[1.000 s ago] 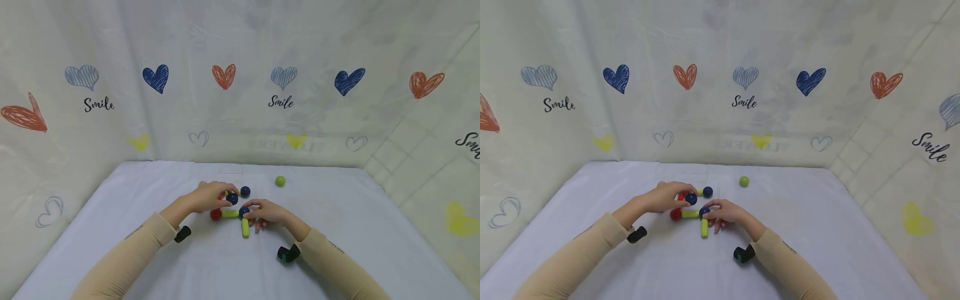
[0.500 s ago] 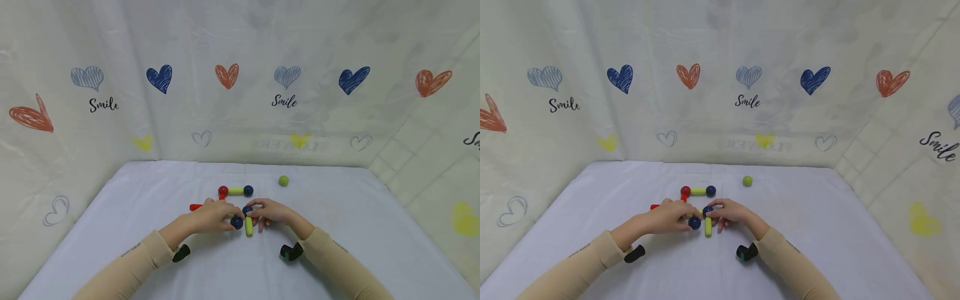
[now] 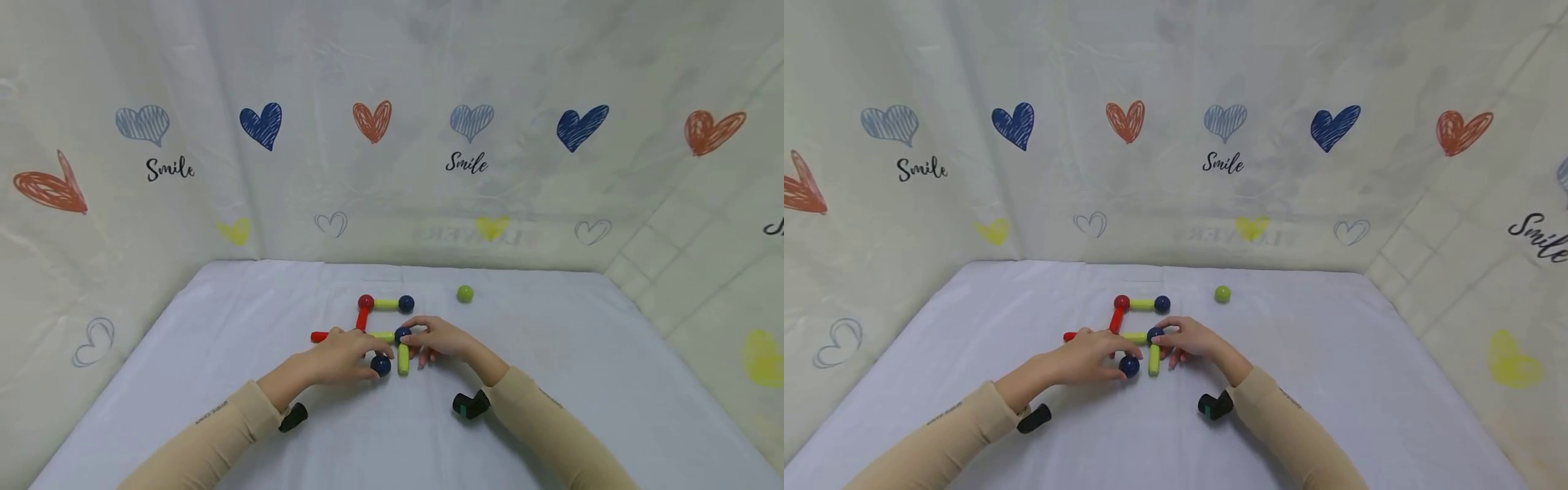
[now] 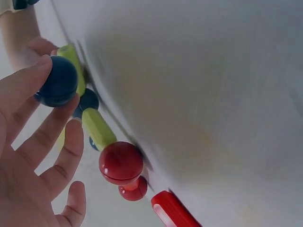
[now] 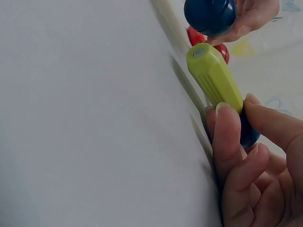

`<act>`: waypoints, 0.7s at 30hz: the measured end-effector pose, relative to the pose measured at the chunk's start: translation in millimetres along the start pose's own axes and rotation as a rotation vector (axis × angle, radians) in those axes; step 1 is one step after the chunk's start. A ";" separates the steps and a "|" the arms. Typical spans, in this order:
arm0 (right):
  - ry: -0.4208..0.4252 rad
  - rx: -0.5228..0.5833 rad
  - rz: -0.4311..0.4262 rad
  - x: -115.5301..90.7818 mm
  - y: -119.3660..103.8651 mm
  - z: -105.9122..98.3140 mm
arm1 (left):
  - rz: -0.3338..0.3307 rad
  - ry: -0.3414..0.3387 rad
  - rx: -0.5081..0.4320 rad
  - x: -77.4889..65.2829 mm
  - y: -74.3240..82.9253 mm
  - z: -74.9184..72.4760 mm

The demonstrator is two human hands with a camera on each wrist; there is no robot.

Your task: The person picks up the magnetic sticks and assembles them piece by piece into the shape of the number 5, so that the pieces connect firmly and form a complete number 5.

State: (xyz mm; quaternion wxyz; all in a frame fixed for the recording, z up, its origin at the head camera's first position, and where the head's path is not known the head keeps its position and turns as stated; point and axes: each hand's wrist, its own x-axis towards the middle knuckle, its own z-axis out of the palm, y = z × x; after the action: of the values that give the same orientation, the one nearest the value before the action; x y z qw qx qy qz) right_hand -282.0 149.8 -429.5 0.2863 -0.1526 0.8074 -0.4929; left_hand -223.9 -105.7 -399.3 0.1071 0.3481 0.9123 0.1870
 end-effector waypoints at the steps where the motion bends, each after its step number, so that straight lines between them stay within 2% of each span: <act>1: 0.005 -0.001 0.004 1.5 -0.9 -0.2 | -0.007 0.003 0.000 0.1 -1.5 0.2; 7: 0.032 -0.008 0.009 8.7 -4.3 -2.2 | -0.022 -0.001 -0.026 2.7 -6.7 1.9; 17: 0.054 0.005 0.037 15.7 -5.3 -3.9 | 0.007 0.008 -0.030 13.6 -0.5 5.4; 21: 0.053 0.006 0.025 16.8 -6.7 -3.0 | -0.053 0.013 -0.072 18.7 -1.1 12.2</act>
State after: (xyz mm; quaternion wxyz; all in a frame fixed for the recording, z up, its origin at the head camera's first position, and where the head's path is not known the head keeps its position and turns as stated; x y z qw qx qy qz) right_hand -297.3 139.8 -427.8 0.2716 -0.1283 0.8149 -0.4956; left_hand -234.2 -90.6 -412.1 0.1184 0.3185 0.9147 0.2190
